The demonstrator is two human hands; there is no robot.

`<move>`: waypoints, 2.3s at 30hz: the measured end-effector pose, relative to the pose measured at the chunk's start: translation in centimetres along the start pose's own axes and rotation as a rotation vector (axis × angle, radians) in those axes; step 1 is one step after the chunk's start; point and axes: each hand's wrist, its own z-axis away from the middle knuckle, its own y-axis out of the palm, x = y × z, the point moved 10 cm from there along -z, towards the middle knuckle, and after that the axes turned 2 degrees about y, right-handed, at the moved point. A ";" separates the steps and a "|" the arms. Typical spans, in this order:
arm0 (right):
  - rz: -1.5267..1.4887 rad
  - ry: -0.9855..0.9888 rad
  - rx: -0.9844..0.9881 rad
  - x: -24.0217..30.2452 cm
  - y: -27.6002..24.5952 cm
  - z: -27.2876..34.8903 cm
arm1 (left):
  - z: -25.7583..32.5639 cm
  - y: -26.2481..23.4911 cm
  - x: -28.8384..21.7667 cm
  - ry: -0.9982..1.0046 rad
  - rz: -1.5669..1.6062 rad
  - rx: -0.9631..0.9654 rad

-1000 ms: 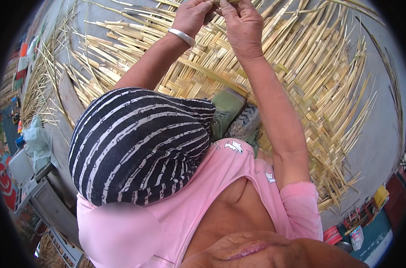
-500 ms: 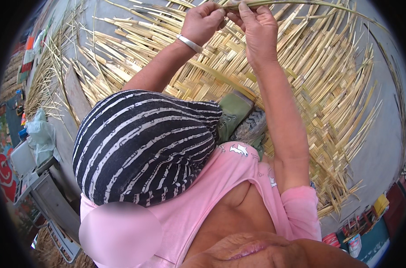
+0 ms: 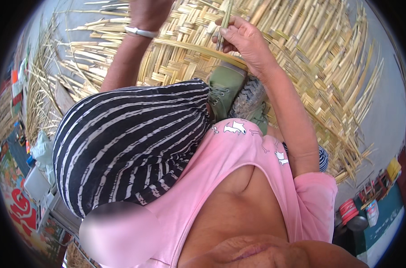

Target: The person sits on the floor and weaves a large mat using dried palm leaves. They interlace the leaves by hand, periodically adjusting the mat and adding new strands to continue the pattern.

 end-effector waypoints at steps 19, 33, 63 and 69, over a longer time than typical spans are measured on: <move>-0.110 0.080 -0.252 -5.0 -5.7 10.7 | 19.7 13.5 -10.9 -1.260 1.383 1.053; -0.038 0.124 -0.248 -7.7 -5.8 12.8 | 20.6 14.1 -12.9 -0.904 1.139 1.024; 0.333 0.327 0.020 -10.1 -6.2 19.3 | 17.7 12.7 -14.9 -0.995 0.975 1.129; 0.467 0.150 -0.068 -7.4 -7.2 20.9 | 14.5 13.7 -17.9 -0.814 1.144 1.170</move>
